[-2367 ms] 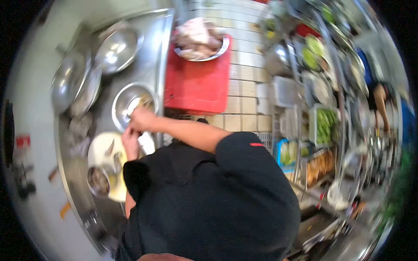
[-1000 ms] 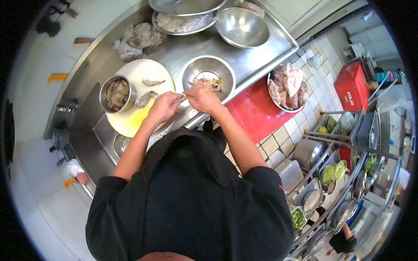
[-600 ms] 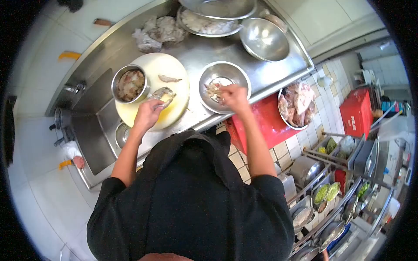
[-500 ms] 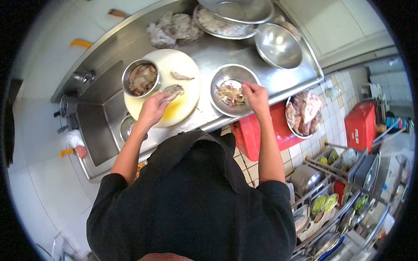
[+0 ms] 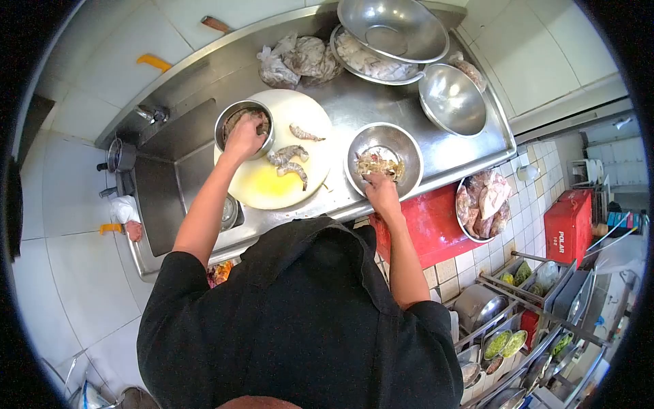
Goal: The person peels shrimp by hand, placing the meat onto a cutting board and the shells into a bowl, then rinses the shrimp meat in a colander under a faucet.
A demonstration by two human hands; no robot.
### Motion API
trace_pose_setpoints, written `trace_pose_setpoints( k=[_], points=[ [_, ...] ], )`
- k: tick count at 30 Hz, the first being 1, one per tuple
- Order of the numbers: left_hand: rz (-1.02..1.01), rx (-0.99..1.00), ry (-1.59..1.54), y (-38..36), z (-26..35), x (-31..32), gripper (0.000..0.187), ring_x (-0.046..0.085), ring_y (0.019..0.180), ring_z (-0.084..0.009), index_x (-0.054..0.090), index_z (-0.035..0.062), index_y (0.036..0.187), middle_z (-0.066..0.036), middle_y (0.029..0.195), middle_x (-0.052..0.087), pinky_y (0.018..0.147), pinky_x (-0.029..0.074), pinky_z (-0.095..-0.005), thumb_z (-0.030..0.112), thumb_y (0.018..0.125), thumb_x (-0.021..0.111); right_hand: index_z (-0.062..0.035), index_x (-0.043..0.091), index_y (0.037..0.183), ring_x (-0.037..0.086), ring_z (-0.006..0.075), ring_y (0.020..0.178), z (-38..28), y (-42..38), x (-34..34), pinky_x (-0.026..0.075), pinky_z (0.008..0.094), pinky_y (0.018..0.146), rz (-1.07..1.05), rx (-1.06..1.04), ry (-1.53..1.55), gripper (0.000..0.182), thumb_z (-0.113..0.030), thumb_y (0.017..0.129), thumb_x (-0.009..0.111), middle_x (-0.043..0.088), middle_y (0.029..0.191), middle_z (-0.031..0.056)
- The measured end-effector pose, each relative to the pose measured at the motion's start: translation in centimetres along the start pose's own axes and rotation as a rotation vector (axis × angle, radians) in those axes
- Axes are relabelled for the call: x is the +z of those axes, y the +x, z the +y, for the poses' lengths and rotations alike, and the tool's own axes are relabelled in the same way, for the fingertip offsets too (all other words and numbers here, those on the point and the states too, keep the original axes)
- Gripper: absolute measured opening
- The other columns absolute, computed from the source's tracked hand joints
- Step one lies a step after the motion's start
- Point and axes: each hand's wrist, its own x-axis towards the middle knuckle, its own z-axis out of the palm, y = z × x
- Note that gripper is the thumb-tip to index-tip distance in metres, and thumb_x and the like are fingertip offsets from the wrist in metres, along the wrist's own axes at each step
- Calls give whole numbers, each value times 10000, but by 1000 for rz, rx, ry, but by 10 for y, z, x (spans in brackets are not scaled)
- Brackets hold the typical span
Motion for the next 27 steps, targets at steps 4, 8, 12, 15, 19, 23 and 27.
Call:
trace_pose_setpoints(
  k=[4,8,12,15,19,23,27],
  points=[
    [23,-72,61,8,5,11,259,603,1072,-345,704,18,981,-177,1074,605,908,498,-463,186,786,674,-10,709,1104,633,362,1116,7,-8,3,482,388,983,64,-26,25,298,-97,832,624,656,1179,242],
    [-97,-118,52,6,7,-3,275,605,1069,-335,706,24,999,-167,1098,601,911,499,-467,187,783,653,-28,710,1108,656,362,1050,7,-20,-4,512,392,917,46,86,64,292,-79,839,608,679,1125,214],
    [61,-7,6,-4,-3,8,350,592,1099,-350,719,29,1067,-183,1157,594,954,478,-441,224,777,705,-20,709,1087,662,368,1019,15,-20,-3,514,393,905,61,83,73,273,-92,841,614,685,1100,213],
    [-4,33,-42,3,-12,13,379,585,1120,-356,711,26,1106,-197,1177,589,971,469,-439,219,780,719,-15,712,1072,669,370,998,16,-13,1,517,393,894,70,107,82,263,-101,843,617,691,1068,218],
    [-60,-70,-96,17,-19,25,367,587,1103,-367,717,62,1134,-208,1190,581,977,463,-445,152,782,665,-3,712,1065,684,349,965,11,-7,6,524,384,867,71,22,42,258,-113,849,626,699,1032,221],
    [-132,-155,-126,13,-4,16,294,594,1082,-364,699,86,1008,-185,1143,582,945,477,-444,207,741,669,-1,712,1066,678,368,973,6,-6,9,519,395,866,58,15,67,271,-123,842,619,693,1041,231],
    [-91,-134,-86,1,12,-5,277,610,1035,-359,652,54,961,-169,1084,595,889,493,-457,203,727,659,-15,717,1073,685,361,947,8,-7,9,524,390,851,44,8,63,271,-126,845,621,697,1035,228]
  ],
)
